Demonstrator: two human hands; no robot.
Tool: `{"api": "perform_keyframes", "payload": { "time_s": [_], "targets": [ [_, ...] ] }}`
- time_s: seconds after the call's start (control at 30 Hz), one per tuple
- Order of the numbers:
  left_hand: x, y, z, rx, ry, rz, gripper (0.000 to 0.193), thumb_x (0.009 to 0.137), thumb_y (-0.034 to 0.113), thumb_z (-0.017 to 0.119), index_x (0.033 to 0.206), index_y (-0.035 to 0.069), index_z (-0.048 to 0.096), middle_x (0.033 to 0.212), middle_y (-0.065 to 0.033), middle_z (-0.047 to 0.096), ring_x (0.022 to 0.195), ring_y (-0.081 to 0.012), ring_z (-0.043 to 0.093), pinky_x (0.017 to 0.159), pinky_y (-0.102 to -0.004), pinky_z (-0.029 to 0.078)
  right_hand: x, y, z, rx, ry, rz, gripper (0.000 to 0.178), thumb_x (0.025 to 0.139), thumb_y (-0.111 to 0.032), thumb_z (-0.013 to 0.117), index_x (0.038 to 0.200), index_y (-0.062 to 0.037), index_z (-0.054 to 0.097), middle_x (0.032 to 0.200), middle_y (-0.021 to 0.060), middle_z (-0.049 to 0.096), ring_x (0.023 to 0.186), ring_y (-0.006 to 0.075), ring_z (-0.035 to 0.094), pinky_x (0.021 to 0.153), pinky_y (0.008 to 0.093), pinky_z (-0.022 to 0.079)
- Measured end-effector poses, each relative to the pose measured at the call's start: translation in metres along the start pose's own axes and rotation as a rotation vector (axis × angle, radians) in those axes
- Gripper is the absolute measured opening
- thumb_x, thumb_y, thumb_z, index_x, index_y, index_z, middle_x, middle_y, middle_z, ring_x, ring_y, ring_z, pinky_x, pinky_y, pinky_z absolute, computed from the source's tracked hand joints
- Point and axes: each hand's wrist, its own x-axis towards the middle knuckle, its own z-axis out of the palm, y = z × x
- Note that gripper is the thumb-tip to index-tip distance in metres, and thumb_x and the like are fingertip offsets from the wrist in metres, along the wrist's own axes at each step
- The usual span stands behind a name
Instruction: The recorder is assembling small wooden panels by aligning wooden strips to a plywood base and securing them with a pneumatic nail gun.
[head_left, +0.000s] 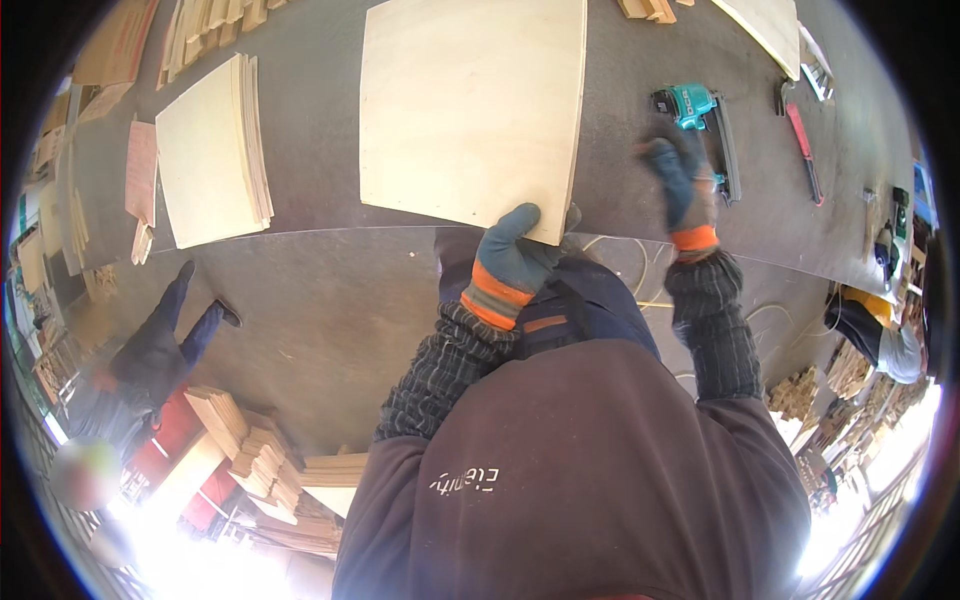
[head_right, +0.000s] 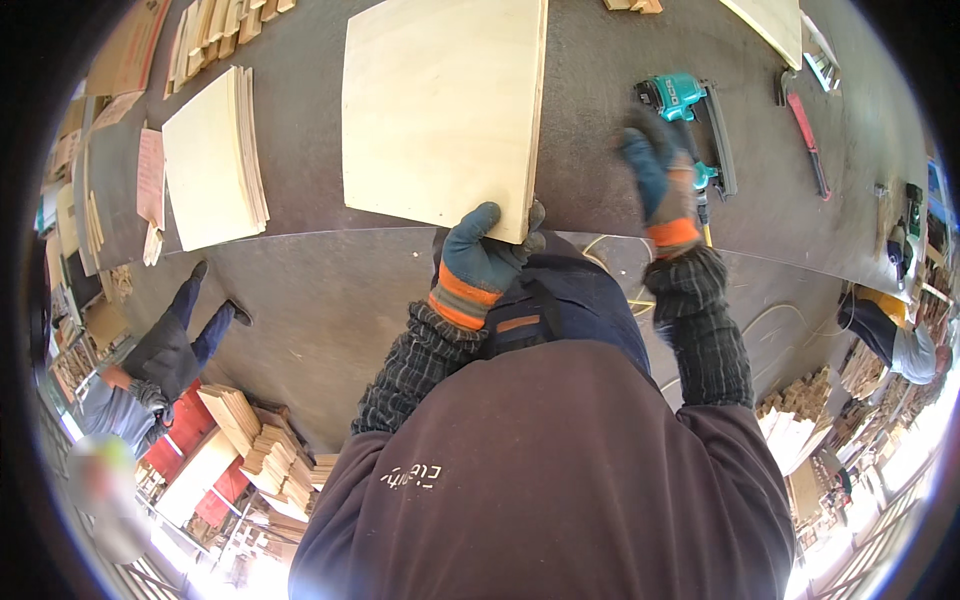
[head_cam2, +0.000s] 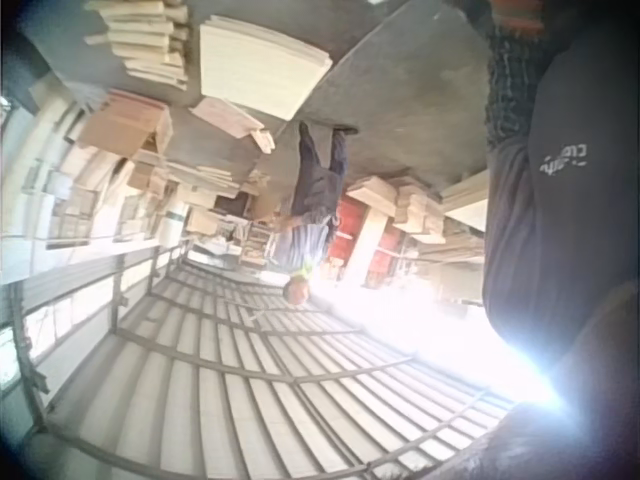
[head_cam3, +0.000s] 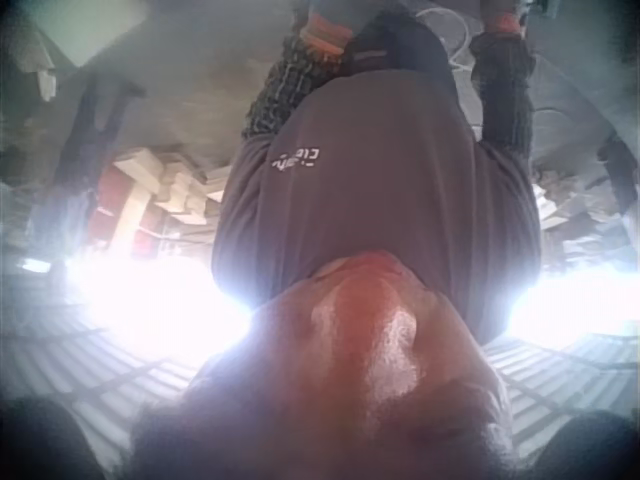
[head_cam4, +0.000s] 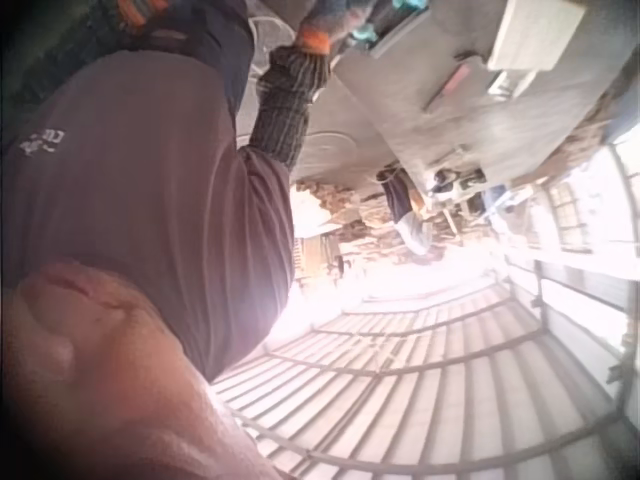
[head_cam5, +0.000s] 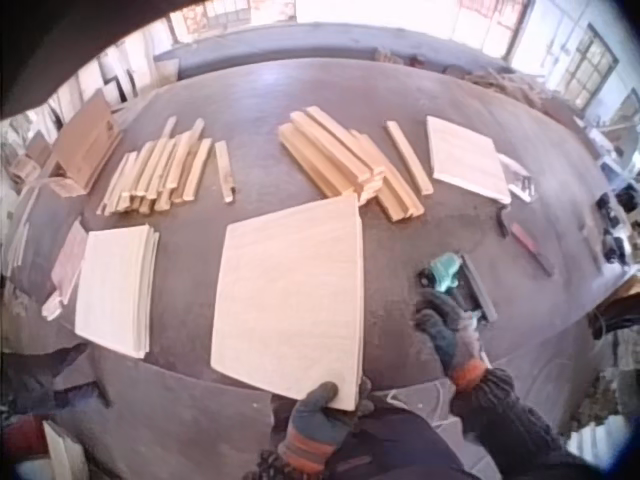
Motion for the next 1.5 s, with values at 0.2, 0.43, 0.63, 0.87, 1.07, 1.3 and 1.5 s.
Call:
{"api": "perform_keyframes", "payload": {
  "time_s": [0.2, 0.43, 0.63, 0.87, 1.07, 1.3, 1.5],
  "targets": [
    [0.014, -0.009, -0.012, 0.13, 0.141, 0.038, 0.044, 0.101, 0.016, 0.067, 0.141, 0.001, 0.057, 0.122, -0.0171, 0.07, 0.116, -0.0332, 0.07, 0.082, -0.0457, 0.062, 0.031, 0.034, -0.093, -1.263, 0.172, -0.214, 0.079, 0.092, -0.031, 0.079, 0.157, -0.0045, 0.045, 0.137, 0.0237, 0.067, 0.122, 0.0389, 0.068, 0.105, 0.0456, 0.053],
    [0.026, -0.018, -0.029, 0.157, 0.068, 0.045, 0.042, 0.101, 0.014, 0.065, 0.139, -0.002, 0.058, 0.121, -0.0182, 0.07, 0.113, -0.0333, 0.072, 0.081, -0.0463, 0.067, 0.065, 0.046, -0.118, -1.134, -0.027, 0.145, 0.08, 0.086, -0.029, 0.076, 0.154, -0.0034, 0.045, 0.123, 0.0195, 0.073, 0.11, 0.0351, 0.073, 0.093, 0.0458, 0.057],
    [0.038, -0.023, -0.046, 0.23, 0.141, 0.078, 0.042, 0.101, 0.013, 0.064, 0.138, -0.006, 0.058, 0.12, -0.0205, 0.071, 0.113, -0.0341, 0.072, 0.082, -0.0481, 0.067, 0.015, -0.064, -0.105, -0.374, -0.19, 0.402, 0.039, 0.085, -0.02, 0.071, 0.119, -0.0027, 0.067, 0.084, 0.0047, 0.066, 0.074, 0.0137, 0.064, 0.064, 0.0321, 0.052],
    [0.044, -0.029, -0.054, 0.222, 0.19, 0.079, 0.038, 0.101, 0.012, 0.064, 0.134, -0.006, 0.061, 0.12, -0.0212, 0.072, 0.112, -0.035, 0.073, 0.086, -0.0505, 0.067, -0.062, -0.147, -0.014, -0.258, -0.424, 0.467, 0.041, 0.095, -0.016, 0.068, 0.133, -0.002, 0.066, 0.089, -0.0023, 0.064, 0.075, 0.0068, 0.06, 0.065, 0.0261, 0.049],
    [0.047, -0.03, -0.057, 0.149, 0.203, 0.076, 0.035, 0.1, 0.01, 0.065, 0.131, -0.006, 0.062, 0.121, -0.02, 0.072, 0.111, -0.0349, 0.073, 0.09, -0.0548, 0.066, -0.059, -0.133, 0.012, -0.225, -0.537, 0.57, 0.045, 0.096, -0.016, 0.068, 0.139, -0.0031, 0.065, 0.09, -0.0026, 0.066, 0.075, 0.0044, 0.057, 0.063, 0.0246, 0.046],
    [0.048, -0.031, -0.06, 0.17, 0.265, 0.143, 0.035, 0.099, 0.007, 0.064, 0.132, -0.006, 0.06, 0.124, -0.0197, 0.071, 0.11, -0.0355, 0.073, 0.091, -0.057, 0.066, -0.059, -0.127, 0.016, -0.255, -0.513, 0.568, 0.041, 0.096, -0.01, 0.064, 0.136, -0.0025, 0.065, 0.085, 0.0002, 0.065, 0.067, 0.0073, 0.06, 0.059, 0.0246, 0.046],
    [0.05, -0.029, -0.065, 0.229, 0.209, 0.152, 0.039, 0.101, 0.008, 0.063, 0.137, -0.005, 0.058, 0.127, -0.0208, 0.069, 0.114, -0.0363, 0.072, 0.089, -0.0555, 0.067, -0.057, -0.119, -0.01, -0.227, -0.439, 0.558, 0.04, 0.095, -0.018, 0.07, 0.133, -0.0049, 0.067, 0.086, -0.0027, 0.065, 0.07, 0.0074, 0.059, 0.061, 0.0264, 0.048]
  ]
}}
